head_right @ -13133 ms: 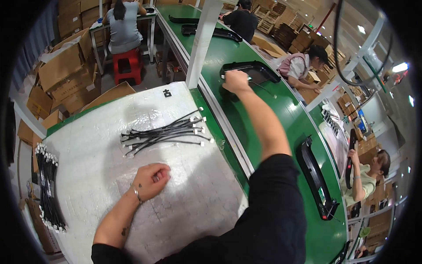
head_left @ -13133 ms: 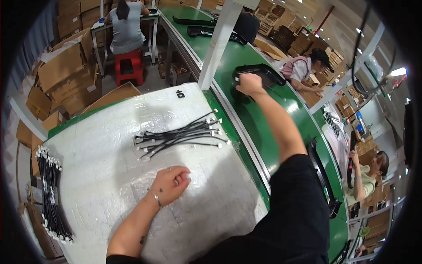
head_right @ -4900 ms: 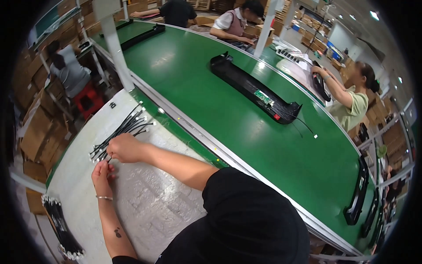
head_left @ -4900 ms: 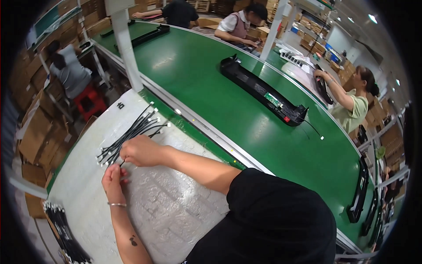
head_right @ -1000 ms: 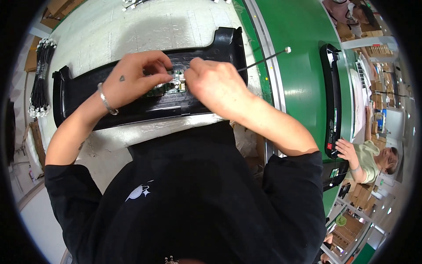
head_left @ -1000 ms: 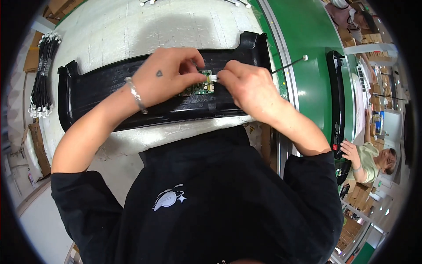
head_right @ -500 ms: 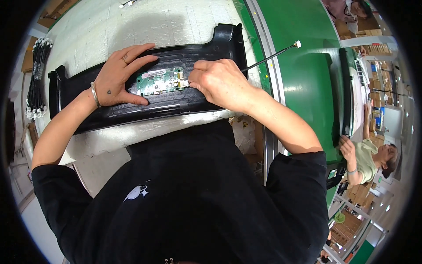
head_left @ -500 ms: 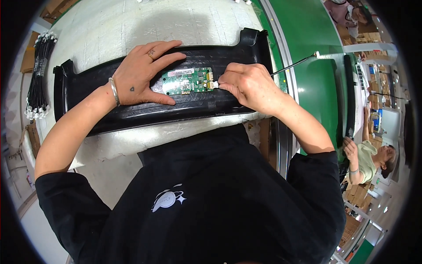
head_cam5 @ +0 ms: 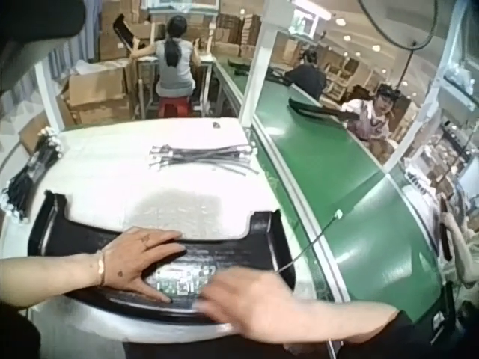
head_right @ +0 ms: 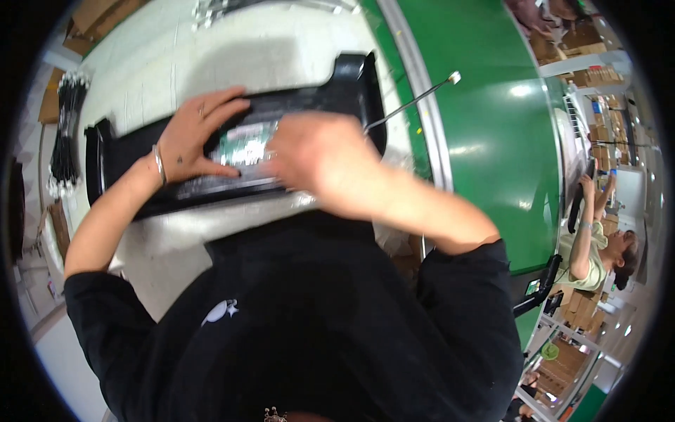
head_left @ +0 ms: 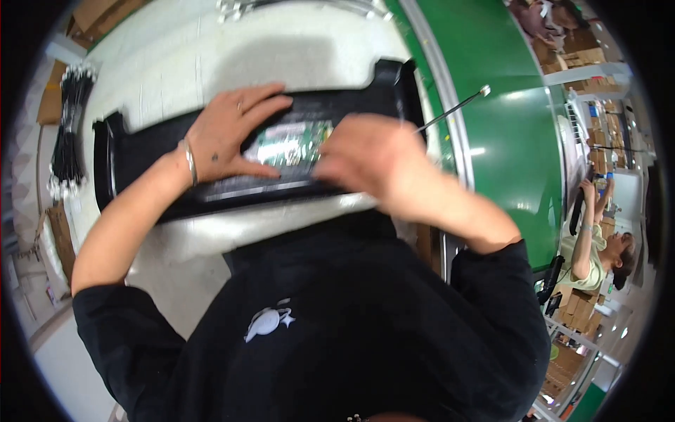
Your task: Connecting wire harnesses to printed circuit boards inside plastic housings on an assembly line.
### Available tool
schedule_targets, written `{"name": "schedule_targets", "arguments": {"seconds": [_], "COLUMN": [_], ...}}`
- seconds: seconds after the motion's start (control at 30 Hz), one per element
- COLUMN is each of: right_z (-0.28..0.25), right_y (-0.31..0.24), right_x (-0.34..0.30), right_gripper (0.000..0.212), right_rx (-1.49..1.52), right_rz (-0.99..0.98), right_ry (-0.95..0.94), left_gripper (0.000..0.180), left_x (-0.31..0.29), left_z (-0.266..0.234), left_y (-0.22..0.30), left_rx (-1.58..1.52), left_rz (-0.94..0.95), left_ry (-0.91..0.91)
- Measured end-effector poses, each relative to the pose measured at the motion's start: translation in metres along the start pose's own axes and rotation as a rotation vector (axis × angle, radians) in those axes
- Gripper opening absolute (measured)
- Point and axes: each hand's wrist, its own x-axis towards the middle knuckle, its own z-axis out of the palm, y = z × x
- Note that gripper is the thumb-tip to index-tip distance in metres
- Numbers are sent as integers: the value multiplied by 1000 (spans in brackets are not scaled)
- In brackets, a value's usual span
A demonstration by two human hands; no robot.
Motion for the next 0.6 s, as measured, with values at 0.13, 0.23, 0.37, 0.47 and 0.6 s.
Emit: {"name": "schedule_targets", "arguments": {"seconds": [0.13, 0.23, 0.37, 0.47, 0.6], "right_z": [43, 27, -20, -66, -123], "right_y": [-22, -15, 11, 64, 162], "right_x": [-16, -18, -39, -67, -123], "right_gripper": [16, 14, 23, 27, 27], "right_rx": [-112, -131, -336, -561, -763], "right_rz": [-98, -142, 47, 261, 597], "right_ry": [-77, 14, 234, 420, 482], "left_gripper": [92, 73, 49, 43, 42], "left_x": [10, 28, 38, 28, 29], "left_z": [-16, -66, -116, -107, -58], "left_y": [5, 42, 77, 77, 49], "left_rx": [-78, -33, 1, -33, -193], "left_rz": [14, 34, 129, 90, -79], "left_ry": [-159, 14, 398, 431, 293]}}
